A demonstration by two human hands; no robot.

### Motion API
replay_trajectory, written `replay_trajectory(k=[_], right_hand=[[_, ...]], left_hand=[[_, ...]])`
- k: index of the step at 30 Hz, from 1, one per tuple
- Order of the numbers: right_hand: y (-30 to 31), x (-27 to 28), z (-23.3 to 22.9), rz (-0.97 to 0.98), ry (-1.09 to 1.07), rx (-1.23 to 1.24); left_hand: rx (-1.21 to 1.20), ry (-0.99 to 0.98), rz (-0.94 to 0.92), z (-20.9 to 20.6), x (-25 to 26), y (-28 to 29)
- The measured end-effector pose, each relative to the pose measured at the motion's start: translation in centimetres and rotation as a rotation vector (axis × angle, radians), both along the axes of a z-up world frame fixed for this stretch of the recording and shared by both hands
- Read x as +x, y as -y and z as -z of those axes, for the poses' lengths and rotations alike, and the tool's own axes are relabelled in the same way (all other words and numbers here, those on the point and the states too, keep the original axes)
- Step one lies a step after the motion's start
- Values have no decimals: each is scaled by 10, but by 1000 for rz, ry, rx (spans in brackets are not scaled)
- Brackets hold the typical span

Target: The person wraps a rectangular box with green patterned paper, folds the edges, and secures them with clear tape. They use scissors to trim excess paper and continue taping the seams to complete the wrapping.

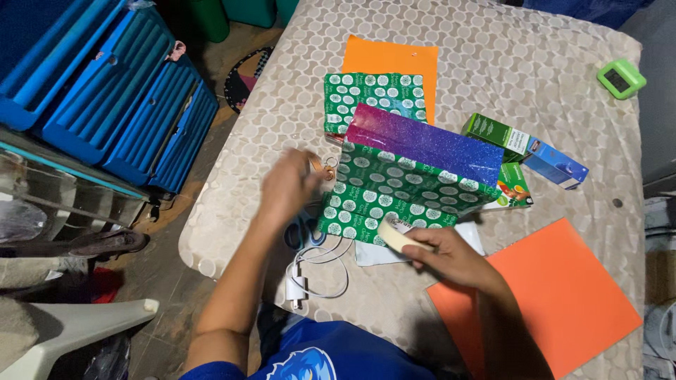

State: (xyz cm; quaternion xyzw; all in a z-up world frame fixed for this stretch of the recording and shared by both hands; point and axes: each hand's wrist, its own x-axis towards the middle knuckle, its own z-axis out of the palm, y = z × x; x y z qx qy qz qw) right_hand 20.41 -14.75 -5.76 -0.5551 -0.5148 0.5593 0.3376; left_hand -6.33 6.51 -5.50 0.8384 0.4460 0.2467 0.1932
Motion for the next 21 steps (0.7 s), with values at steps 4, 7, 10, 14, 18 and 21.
replay_trajectory(k=[4, 7, 10, 14, 18, 21], right_hand=[[-8, -14, 5, -170, 467, 419], [-11, -24, 14, -149, 529, 377], [-15, -23, 23, -169, 545, 275], [-11, -23, 35, -111, 549, 384], [-21, -23, 26, -120, 540, 316], [-15, -26, 22, -155, 540, 225]], left_hand=[[-57, -5, -177, 11, -3, -29], [-251, 244, -82, 14, -3, -29], [-131, 747, 200, 5, -5, -33], [-49, 829, 244, 1, -2, -31], [-188, 963, 328, -15, 21, -36], [-245, 981, 382, -10, 29, -24]])
